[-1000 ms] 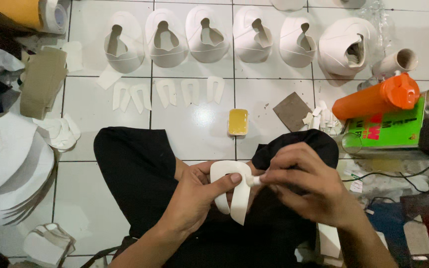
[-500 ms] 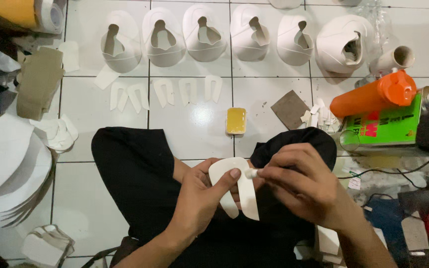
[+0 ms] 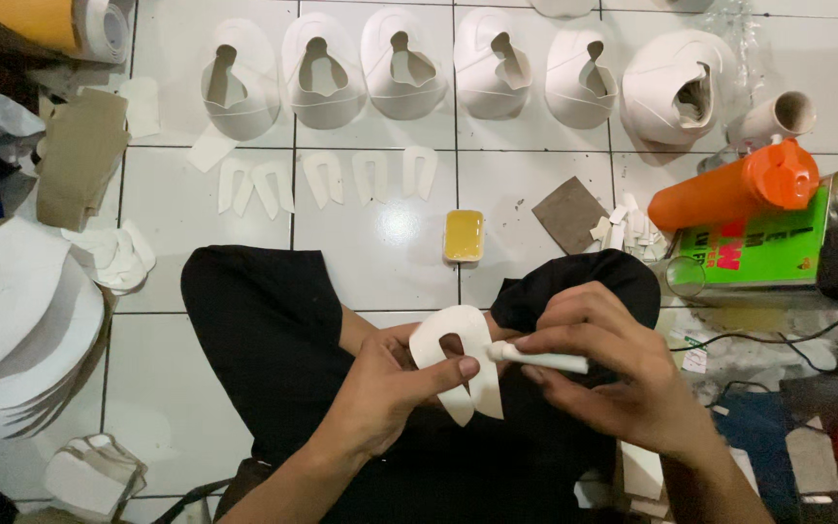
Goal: The person sits on the floor and applies a yellow substance from a small container onto white mask components using a small white stick. They then attach these components to larger white mask shells, pressing them into place.
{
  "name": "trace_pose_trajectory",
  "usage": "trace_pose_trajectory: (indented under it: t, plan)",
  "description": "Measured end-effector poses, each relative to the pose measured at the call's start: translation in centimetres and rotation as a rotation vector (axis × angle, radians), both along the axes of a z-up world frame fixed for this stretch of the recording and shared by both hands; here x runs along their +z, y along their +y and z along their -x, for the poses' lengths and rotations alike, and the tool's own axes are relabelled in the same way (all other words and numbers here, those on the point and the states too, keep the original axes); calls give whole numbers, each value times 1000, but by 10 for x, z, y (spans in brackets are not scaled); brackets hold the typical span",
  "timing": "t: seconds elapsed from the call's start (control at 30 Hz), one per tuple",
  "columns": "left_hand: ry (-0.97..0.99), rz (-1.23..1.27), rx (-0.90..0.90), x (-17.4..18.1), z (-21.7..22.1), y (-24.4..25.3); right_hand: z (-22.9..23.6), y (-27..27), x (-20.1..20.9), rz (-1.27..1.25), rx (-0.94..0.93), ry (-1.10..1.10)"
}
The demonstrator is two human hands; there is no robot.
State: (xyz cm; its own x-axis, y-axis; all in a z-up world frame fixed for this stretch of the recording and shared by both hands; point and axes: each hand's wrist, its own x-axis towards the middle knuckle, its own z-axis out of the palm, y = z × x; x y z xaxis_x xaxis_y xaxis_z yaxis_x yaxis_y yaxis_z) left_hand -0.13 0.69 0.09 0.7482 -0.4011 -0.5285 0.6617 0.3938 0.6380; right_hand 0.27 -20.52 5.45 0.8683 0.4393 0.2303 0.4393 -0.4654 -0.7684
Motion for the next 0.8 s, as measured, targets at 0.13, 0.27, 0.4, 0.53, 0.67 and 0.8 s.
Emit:
trace_pose_trajectory:
  t: [0.13,0.27,0.4,0.53,0.67,0.8]
  plan:
    - [-18,42,45,-4,4,-3,0,-2,-8,-5,-38,-76]
    - [4,1,75,-3,4,-8,-2,0,-12,90,-20,-156]
    - [43,-28,200,-12,6,-12,1,4,-8,146,81,-103]
    - [41,-15,183,-3,3,-11,4,3,0,161,162,-38]
    - [52,-116,101,1,5,-14,-1,0,-3,105,90,3]
    - [-44,-100,134,-5,7,-14,-3,2,-6,70,60,59]
